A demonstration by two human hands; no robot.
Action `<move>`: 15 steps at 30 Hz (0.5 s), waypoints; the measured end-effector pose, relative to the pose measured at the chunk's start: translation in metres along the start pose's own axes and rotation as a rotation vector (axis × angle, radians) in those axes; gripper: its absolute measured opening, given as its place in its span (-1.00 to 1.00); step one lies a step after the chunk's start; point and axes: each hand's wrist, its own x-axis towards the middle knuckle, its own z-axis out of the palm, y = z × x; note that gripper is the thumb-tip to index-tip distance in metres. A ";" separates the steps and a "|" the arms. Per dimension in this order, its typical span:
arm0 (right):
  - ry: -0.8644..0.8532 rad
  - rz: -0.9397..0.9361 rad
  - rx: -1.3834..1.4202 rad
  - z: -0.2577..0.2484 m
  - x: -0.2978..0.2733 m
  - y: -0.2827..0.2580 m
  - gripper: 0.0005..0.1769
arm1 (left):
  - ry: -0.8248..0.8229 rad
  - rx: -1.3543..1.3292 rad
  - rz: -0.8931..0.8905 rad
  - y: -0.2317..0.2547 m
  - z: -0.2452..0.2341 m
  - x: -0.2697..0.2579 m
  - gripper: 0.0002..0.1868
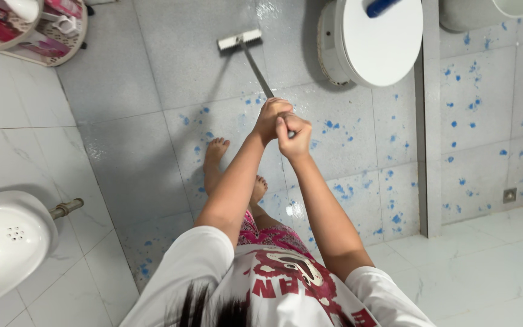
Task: The person sweeps a tiled bathroom floor using a long-handled brush, moving back and forth to gather blue speckled debris. The person navigates around a toilet, urinal, and a small storage rack while sweeping the floor area.
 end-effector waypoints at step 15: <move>-0.033 -0.079 -0.051 0.030 0.009 0.049 -0.70 | 0.098 -0.088 -0.153 -0.078 0.013 -0.020 -0.76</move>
